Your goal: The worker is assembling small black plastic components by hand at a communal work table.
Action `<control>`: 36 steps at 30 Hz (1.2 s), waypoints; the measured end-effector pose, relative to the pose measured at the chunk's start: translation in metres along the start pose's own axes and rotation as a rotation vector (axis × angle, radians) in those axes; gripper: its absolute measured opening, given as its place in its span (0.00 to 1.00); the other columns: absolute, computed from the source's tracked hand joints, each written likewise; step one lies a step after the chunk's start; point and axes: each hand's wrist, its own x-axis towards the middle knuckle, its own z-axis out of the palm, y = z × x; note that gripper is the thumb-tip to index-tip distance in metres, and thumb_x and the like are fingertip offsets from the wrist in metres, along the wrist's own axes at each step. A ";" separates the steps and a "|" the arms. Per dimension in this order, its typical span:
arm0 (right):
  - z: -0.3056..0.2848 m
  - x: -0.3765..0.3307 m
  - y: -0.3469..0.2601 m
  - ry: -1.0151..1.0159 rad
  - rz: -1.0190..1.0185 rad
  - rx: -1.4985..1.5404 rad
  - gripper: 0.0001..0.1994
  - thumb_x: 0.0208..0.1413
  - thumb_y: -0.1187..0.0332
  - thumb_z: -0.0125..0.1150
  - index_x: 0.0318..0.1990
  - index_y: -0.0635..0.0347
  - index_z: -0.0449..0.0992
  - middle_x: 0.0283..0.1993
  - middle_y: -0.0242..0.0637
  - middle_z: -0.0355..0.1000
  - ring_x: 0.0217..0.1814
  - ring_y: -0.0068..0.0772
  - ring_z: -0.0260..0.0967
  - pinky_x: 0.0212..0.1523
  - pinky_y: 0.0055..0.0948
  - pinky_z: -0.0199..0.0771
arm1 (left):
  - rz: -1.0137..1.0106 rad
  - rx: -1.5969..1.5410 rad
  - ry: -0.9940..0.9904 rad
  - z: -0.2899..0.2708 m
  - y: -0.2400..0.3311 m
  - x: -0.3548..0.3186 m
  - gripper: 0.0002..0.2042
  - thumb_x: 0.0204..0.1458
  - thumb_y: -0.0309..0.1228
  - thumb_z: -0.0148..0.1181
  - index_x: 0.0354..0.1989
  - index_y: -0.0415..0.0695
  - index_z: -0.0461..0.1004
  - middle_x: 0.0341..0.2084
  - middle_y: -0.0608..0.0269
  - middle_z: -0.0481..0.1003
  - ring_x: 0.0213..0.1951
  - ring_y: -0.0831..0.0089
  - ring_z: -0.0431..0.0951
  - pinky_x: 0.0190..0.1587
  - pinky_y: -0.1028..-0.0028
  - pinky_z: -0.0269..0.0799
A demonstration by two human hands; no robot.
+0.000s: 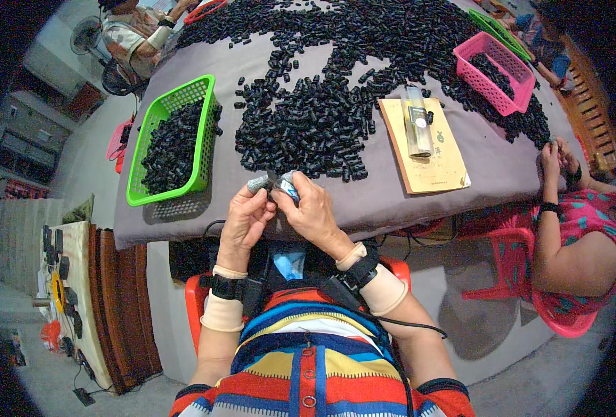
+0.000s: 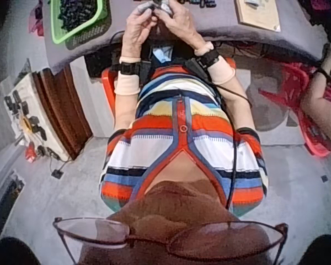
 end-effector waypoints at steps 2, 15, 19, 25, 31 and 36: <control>0.001 0.001 0.001 0.001 -0.007 0.000 0.12 0.50 0.68 0.61 0.28 0.63 0.64 0.22 0.41 0.67 0.21 0.30 0.62 0.24 0.31 0.62 | 0.001 0.003 -0.038 -0.004 0.001 0.001 0.09 0.53 0.24 0.55 0.43 0.41 0.72 0.30 0.65 0.74 0.25 0.79 0.72 0.27 0.82 0.68; -0.001 0.000 -0.002 -0.016 0.007 -0.039 0.14 0.52 0.65 0.59 0.27 0.64 0.63 0.22 0.43 0.66 0.22 0.35 0.63 0.25 0.33 0.62 | -0.039 0.012 0.037 -0.004 0.002 0.002 0.12 0.53 0.24 0.55 0.47 0.41 0.71 0.29 0.66 0.74 0.23 0.81 0.70 0.22 0.85 0.65; -0.008 0.001 -0.007 -0.087 0.021 -0.009 0.12 0.54 0.64 0.56 0.27 0.63 0.64 0.24 0.44 0.66 0.24 0.43 0.65 0.25 0.36 0.63 | -0.043 -0.020 0.006 -0.010 0.003 0.002 0.13 0.53 0.24 0.55 0.47 0.40 0.70 0.30 0.65 0.74 0.24 0.82 0.69 0.23 0.85 0.65; -0.006 -0.002 -0.007 -0.142 -0.134 -0.139 0.10 0.53 0.64 0.54 0.27 0.61 0.68 0.24 0.42 0.66 0.26 0.47 0.67 0.24 0.39 0.63 | -0.047 -0.098 -0.022 -0.014 0.004 0.002 0.14 0.51 0.23 0.57 0.48 0.39 0.69 0.31 0.63 0.74 0.25 0.81 0.70 0.25 0.85 0.66; -0.004 -0.003 -0.005 -0.134 -0.179 -0.178 0.10 0.53 0.64 0.55 0.26 0.59 0.68 0.23 0.41 0.65 0.25 0.46 0.67 0.23 0.39 0.63 | -0.043 -0.088 -0.030 -0.016 0.004 0.002 0.15 0.49 0.23 0.59 0.47 0.38 0.70 0.34 0.62 0.74 0.27 0.81 0.72 0.28 0.83 0.69; -0.004 -0.003 -0.008 -0.129 -0.177 -0.170 0.10 0.53 0.64 0.55 0.26 0.60 0.68 0.23 0.41 0.65 0.25 0.46 0.67 0.23 0.39 0.63 | -0.049 -0.090 -0.102 -0.020 0.004 0.002 0.14 0.49 0.24 0.59 0.46 0.39 0.70 0.34 0.62 0.74 0.27 0.81 0.72 0.28 0.83 0.69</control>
